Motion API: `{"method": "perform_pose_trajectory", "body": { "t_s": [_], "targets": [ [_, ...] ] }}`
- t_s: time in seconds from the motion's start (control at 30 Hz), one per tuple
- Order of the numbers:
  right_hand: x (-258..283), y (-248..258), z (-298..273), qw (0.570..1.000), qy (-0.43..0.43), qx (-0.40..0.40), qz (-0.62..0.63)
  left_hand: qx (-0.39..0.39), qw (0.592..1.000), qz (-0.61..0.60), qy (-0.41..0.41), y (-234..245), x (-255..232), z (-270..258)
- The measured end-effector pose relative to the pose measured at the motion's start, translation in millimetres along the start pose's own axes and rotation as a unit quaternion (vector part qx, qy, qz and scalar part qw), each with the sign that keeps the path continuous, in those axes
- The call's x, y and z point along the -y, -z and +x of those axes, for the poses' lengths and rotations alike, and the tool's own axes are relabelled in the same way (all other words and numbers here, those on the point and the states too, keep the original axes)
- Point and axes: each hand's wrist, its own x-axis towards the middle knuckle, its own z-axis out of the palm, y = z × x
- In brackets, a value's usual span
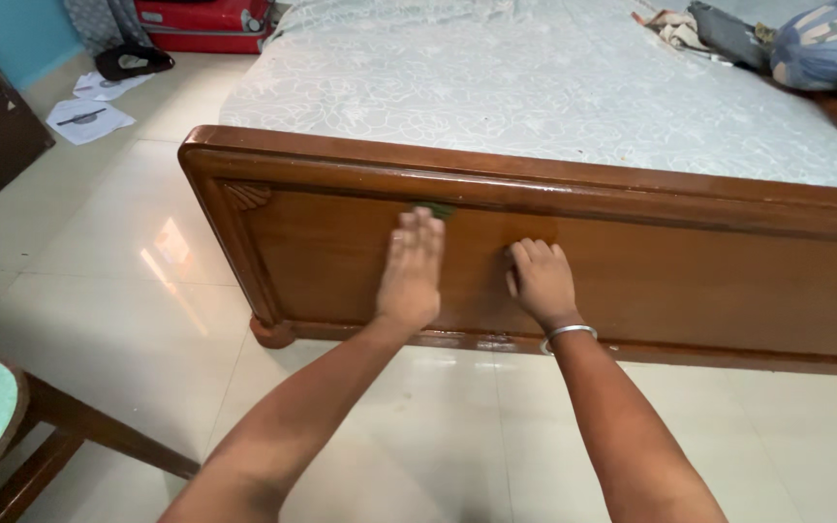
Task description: The person wipes the wooden footboard of a bed with a green cloth, moving along the top edge and down the side. They then spray a white door with a blue spray bottle and wipe the door surface with the same cloth.
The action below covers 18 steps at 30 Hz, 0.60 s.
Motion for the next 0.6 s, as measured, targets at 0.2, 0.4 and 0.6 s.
{"method": "perform_pose_trajectory", "body": {
  "t_s": [0.2, 0.4, 0.6],
  "targets": [
    [10, -7, -1, 0.999, -0.02, -0.018, -0.024, -0.032, 0.988, 0.079, -0.126, -15, -33, 9],
    [12, -15, -2, 0.999, -0.027, -0.026, -0.027, -0.079, 0.962, 0.239, -0.106, -47, -16, 7],
    [13, -11, -4, 0.999, -0.023, -0.021, -0.018, 0.078, 0.955, 0.286, 0.01, -47, 27, -23]
  ]
}}
